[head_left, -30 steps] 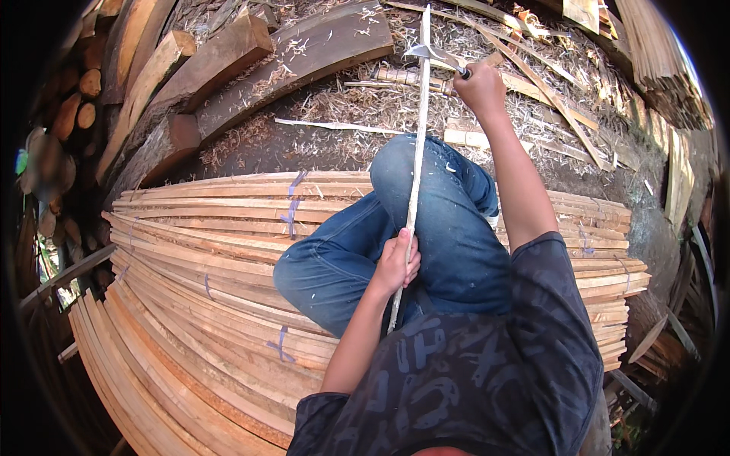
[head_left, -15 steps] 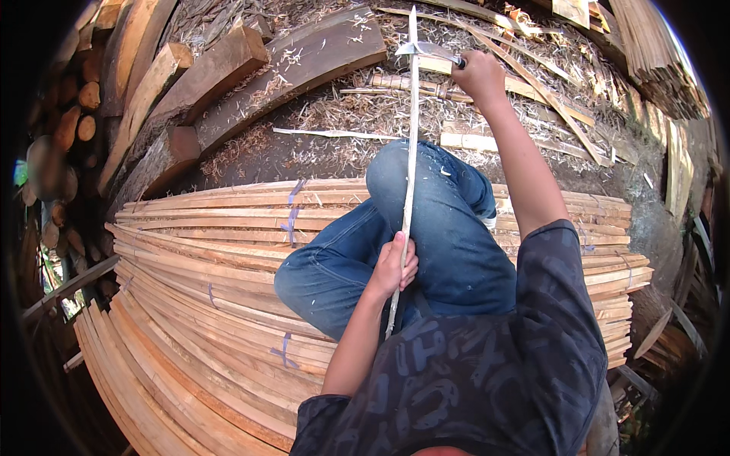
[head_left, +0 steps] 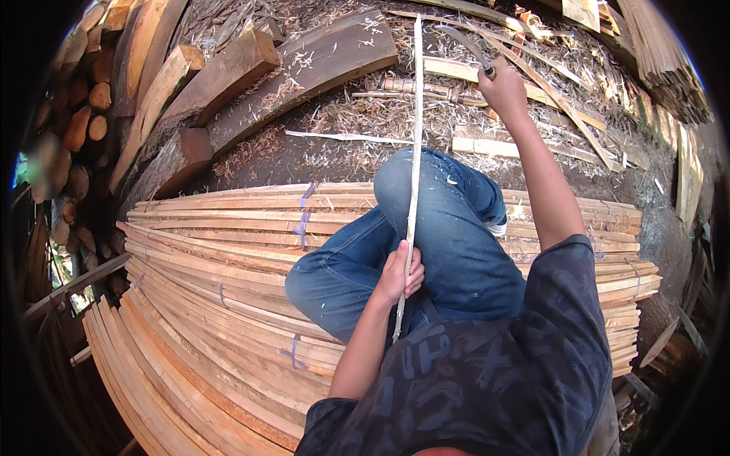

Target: The person sits on the ground and uses a curved knife to shave thin strips from a long wooden stick. They hold the stick against their leg and repeatedly scrape the blade along its length to remove the outer layer.

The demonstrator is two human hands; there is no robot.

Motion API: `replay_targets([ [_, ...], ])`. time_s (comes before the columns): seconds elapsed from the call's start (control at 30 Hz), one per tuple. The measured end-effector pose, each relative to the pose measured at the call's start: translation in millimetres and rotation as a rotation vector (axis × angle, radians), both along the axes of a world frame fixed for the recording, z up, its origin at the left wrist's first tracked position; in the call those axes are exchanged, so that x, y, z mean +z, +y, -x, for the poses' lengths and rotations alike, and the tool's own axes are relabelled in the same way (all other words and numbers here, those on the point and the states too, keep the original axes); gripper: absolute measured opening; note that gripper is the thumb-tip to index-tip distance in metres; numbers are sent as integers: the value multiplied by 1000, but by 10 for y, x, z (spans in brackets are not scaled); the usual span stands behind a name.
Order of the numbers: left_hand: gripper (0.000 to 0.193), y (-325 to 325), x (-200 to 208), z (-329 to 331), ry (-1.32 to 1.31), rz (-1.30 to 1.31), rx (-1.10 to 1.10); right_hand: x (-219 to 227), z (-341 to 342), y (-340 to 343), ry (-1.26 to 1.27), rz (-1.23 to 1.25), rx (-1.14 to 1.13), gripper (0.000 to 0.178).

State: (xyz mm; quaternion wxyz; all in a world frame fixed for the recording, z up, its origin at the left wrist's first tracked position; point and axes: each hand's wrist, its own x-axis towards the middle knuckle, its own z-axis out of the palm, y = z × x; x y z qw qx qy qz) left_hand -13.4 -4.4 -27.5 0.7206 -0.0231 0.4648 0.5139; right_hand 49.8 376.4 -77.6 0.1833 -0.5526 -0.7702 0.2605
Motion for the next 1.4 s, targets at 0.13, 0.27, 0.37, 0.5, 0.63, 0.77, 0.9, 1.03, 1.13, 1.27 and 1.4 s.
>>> replay_targets([
  [0.13, 59, 20, -42, 19, -187, -71, 11, -145, -158, -692, 263, -14, 175, 20],
  [0.27, 60, -47, -129, 43, -307, -96, 23, -70, -129, -1166, 206, -124, 326, 12],
  [0.37, 60, -53, -112, 63, -254, -79, 1, 9, -41, -1071, 6, -102, 382, 13],
  [0.5, 63, 28, -13, 55, -93, 5, -37, 97, 102, -357, -152, -220, 303, 20],
  [0.63, 62, 38, -52, 41, -130, -37, -36, 22, 130, -29, -167, 237, -107, 26],
  [0.77, 61, -50, -100, 21, -159, -50, -24, -331, -209, -6, -127, 219, -133, 28],
  [0.9, 61, -46, -107, 58, -200, -57, 2, -130, -321, -914, 211, 6, 181, 18],
  [1.03, 61, -12, -52, 4, -125, -63, -15, 164, -130, -1193, 49, -194, 517, 10],
  [1.13, 60, 27, -8, 15, -59, -30, -17, 81, 45, -542, -90, -154, 217, 14],
  [1.27, 60, 10, -47, 31, -123, -28, 0, -21, 255, -707, -33, -161, 242, 19],
  [1.4, 61, -27, -70, 45, -107, -55, -21, 44, -27, -1089, 50, -210, 723, 16],
])
